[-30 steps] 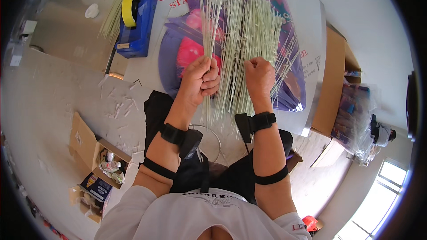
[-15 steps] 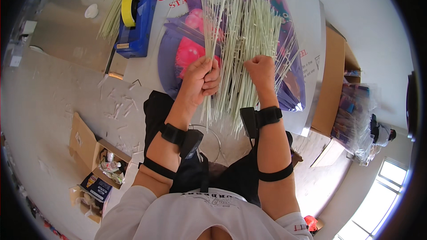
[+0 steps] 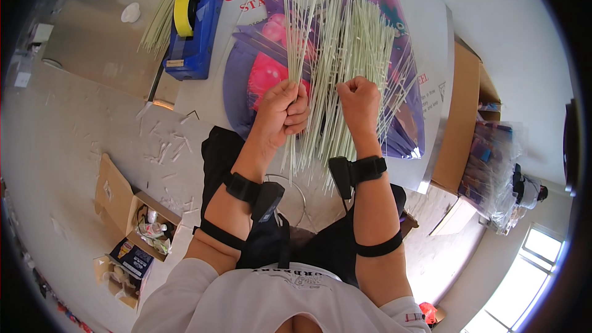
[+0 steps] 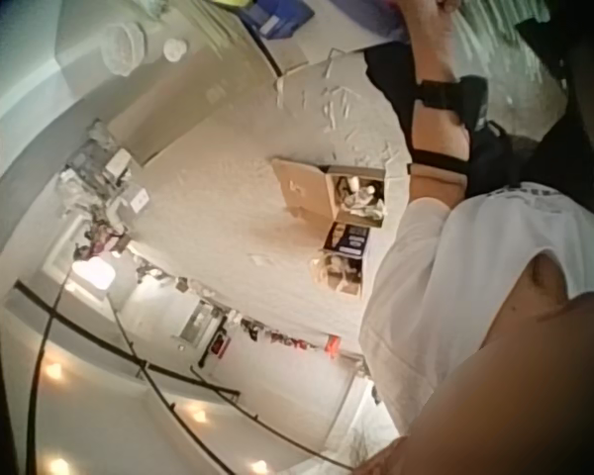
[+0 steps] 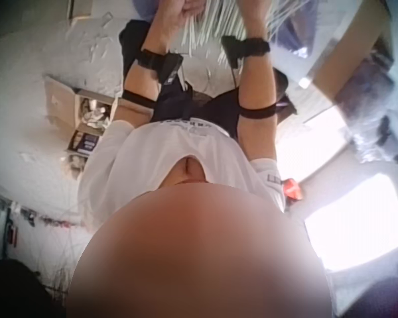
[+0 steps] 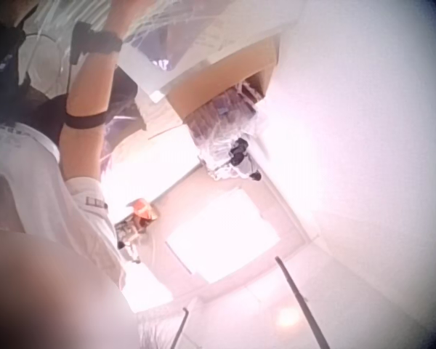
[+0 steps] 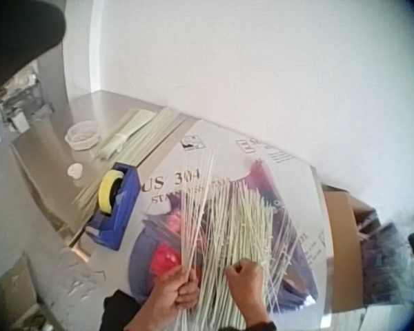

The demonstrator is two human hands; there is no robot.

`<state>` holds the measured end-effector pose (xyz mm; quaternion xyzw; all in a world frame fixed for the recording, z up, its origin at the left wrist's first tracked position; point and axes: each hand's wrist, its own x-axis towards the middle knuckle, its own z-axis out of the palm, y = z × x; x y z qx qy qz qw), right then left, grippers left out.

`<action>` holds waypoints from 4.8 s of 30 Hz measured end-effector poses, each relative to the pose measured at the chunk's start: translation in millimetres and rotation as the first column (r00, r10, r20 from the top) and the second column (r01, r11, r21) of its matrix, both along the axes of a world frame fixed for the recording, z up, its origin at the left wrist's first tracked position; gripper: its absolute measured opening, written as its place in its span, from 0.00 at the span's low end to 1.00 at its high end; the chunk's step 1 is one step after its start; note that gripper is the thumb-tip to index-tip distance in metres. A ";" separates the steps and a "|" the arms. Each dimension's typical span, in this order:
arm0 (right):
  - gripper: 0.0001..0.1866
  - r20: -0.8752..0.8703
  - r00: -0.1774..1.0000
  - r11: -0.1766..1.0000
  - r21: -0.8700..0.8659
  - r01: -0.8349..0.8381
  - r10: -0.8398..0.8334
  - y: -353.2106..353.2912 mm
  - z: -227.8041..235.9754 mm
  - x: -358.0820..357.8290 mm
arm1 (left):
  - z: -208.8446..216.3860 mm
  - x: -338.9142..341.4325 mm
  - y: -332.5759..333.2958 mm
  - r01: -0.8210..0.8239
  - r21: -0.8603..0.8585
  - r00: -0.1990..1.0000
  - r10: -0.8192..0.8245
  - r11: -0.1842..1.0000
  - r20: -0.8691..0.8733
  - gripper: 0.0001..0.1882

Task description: The recorder is assembling and bundling thin rods or stems, then placing them into a printed art sleeve.

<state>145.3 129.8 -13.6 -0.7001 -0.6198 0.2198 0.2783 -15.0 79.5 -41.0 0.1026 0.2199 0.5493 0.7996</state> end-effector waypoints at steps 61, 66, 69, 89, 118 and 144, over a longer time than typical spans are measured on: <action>0.06 -0.717 0.679 0.952 -0.293 -0.089 -0.157 7.0 13.3 9.4 | -3.1 1.5 1.1 -0.002 -0.022 0.999 0.001 1.000 -0.048 0.11; 0.06 -0.815 0.569 0.963 -0.226 -0.144 -0.107 -0.8 20.2 -20.9 | -6.5 12.4 0.5 -0.126 -0.006 0.962 0.121 0.992 -0.243 0.13; 0.06 -0.737 0.676 0.992 -0.065 -0.112 0.028 -5.6 9.4 -36.0 | -7.8 11.5 1.2 -0.134 -0.016 0.940 0.122 0.991 -0.317 0.13; 0.09 -0.634 0.771 0.997 0.079 -0.017 0.063 43.0 20.3 -60.1 | 0.8 15.8 -5.4 -0.033 0.040 0.941 0.044 0.999 -0.335 0.11; 0.09 0.349 0.937 0.994 0.089 -0.061 0.026 1.8 -14.5 19.4 | 2.1 12.8 -4.8 0.035 -0.037 0.989 -0.040 0.999 -0.141 0.11; 0.07 -0.650 0.760 0.998 -0.055 -0.026 -0.016 9.6 3.6 -47.5 | -8.3 9.6 -2.3 0.011 -0.043 0.998 -0.014 0.999 -0.067 0.11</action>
